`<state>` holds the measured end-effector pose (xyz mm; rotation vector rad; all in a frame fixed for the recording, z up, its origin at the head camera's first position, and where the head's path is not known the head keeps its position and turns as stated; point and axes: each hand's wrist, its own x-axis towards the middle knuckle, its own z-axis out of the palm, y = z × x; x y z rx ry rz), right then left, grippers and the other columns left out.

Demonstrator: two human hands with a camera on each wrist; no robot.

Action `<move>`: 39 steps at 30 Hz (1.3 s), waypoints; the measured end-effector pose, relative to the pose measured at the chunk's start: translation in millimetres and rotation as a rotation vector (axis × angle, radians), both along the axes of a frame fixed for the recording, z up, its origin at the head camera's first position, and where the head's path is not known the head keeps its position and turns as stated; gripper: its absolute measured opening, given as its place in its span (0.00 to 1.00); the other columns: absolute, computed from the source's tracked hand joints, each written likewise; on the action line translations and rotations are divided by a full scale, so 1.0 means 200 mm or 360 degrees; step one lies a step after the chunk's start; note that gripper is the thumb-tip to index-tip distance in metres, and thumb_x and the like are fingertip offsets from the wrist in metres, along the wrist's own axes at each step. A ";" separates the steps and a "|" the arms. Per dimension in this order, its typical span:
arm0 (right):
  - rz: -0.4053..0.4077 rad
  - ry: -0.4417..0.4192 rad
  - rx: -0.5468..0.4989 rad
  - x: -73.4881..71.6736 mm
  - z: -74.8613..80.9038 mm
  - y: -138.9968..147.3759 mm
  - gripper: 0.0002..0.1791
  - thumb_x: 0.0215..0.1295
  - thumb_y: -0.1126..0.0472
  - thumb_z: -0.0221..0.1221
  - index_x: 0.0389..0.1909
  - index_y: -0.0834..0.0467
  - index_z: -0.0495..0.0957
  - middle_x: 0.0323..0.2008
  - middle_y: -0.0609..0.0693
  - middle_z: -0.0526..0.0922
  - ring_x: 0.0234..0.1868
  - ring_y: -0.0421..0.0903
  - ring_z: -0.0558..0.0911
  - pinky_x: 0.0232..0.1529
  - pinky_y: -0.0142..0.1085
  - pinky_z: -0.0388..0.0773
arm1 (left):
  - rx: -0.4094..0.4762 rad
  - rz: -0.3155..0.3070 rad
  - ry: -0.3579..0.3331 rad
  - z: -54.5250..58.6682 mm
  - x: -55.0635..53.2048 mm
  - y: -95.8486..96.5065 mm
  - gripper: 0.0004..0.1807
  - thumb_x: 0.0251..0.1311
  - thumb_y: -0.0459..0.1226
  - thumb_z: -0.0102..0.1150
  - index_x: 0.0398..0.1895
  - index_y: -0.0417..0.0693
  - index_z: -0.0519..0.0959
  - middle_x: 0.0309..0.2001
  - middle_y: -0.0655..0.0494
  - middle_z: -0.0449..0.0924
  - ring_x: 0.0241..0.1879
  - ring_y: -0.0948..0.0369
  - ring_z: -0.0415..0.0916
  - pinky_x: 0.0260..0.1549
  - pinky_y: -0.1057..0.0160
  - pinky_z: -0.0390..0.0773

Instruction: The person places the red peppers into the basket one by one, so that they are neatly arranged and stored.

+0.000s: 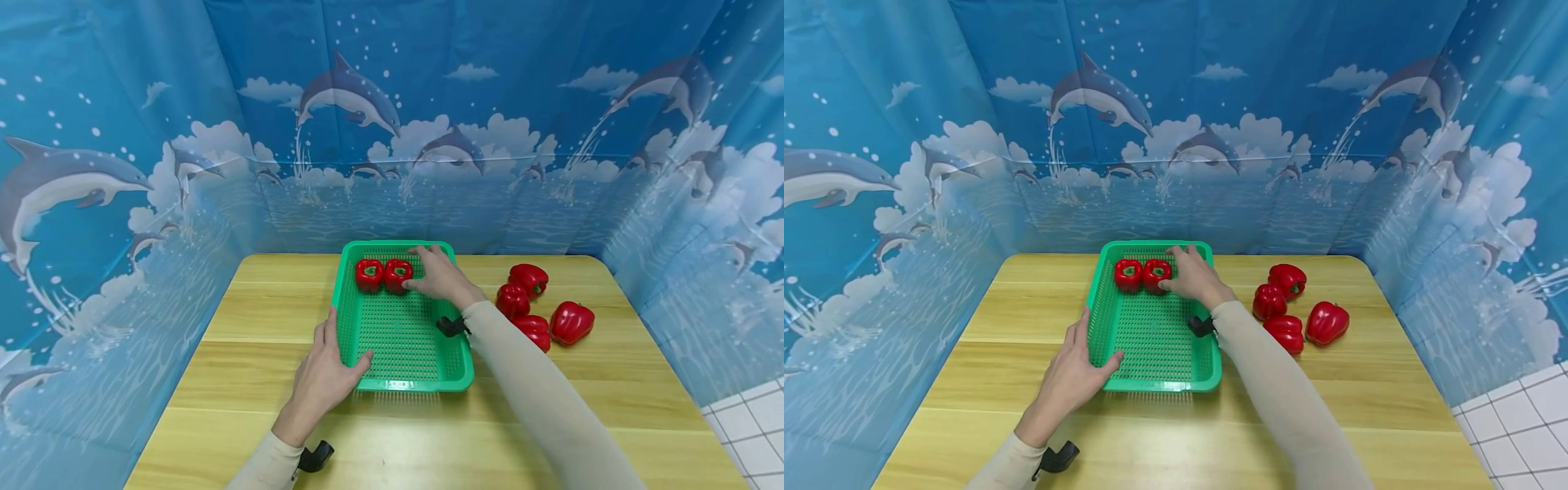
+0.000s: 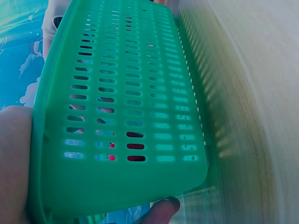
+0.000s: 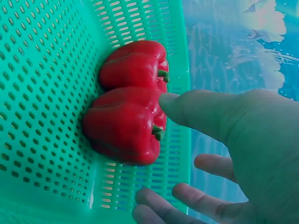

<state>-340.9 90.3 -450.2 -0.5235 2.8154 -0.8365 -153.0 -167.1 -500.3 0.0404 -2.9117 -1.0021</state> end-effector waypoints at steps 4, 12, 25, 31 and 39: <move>0.0012 0.0051 -0.0039 0.03 0.01 0.02 0.44 0.80 0.49 0.75 0.90 0.53 0.68 0.84 0.66 0.68 0.79 0.66 0.77 0.71 0.65 0.84 | -0.0001 -0.0001 0.0005 0.00 0.00 0.00 0.66 0.73 0.60 0.74 0.99 0.47 0.44 0.88 0.35 0.66 0.20 0.57 0.72 0.16 0.58 0.70; 0.0025 0.0124 -0.0036 0.08 0.03 0.08 0.44 0.81 0.50 0.75 0.90 0.56 0.69 0.81 0.67 0.71 0.61 0.60 0.85 0.61 0.61 0.87 | 0.0000 0.0001 0.0013 -0.01 0.00 -0.01 0.66 0.73 0.60 0.74 0.99 0.47 0.44 0.88 0.34 0.66 0.20 0.57 0.71 0.16 0.58 0.70; 0.0062 0.0187 -0.0109 0.18 0.07 0.18 0.42 0.81 0.51 0.75 0.88 0.55 0.71 0.78 0.66 0.72 0.65 0.65 0.90 0.63 0.60 0.91 | 0.0010 0.0017 0.0013 -0.01 0.00 -0.01 0.65 0.73 0.59 0.74 0.99 0.48 0.44 0.89 0.35 0.65 0.17 0.57 0.68 0.14 0.58 0.69; 0.0054 0.0219 -0.0115 0.22 0.09 0.24 0.41 0.80 0.50 0.75 0.88 0.55 0.72 0.75 0.66 0.74 0.66 0.65 0.88 0.60 0.60 0.92 | 0.0003 0.0020 0.0027 -0.02 -0.01 0.00 0.65 0.73 0.59 0.74 0.99 0.48 0.45 0.88 0.35 0.66 0.16 0.57 0.68 0.14 0.59 0.69; 0.0029 0.0232 -0.0089 0.26 0.08 0.37 0.41 0.81 0.49 0.75 0.88 0.54 0.72 0.74 0.66 0.75 0.67 0.65 0.87 0.52 0.56 0.92 | -0.0010 0.0022 0.0027 -0.01 0.00 0.00 0.66 0.72 0.60 0.74 0.99 0.48 0.44 0.87 0.36 0.67 0.18 0.57 0.69 0.15 0.59 0.69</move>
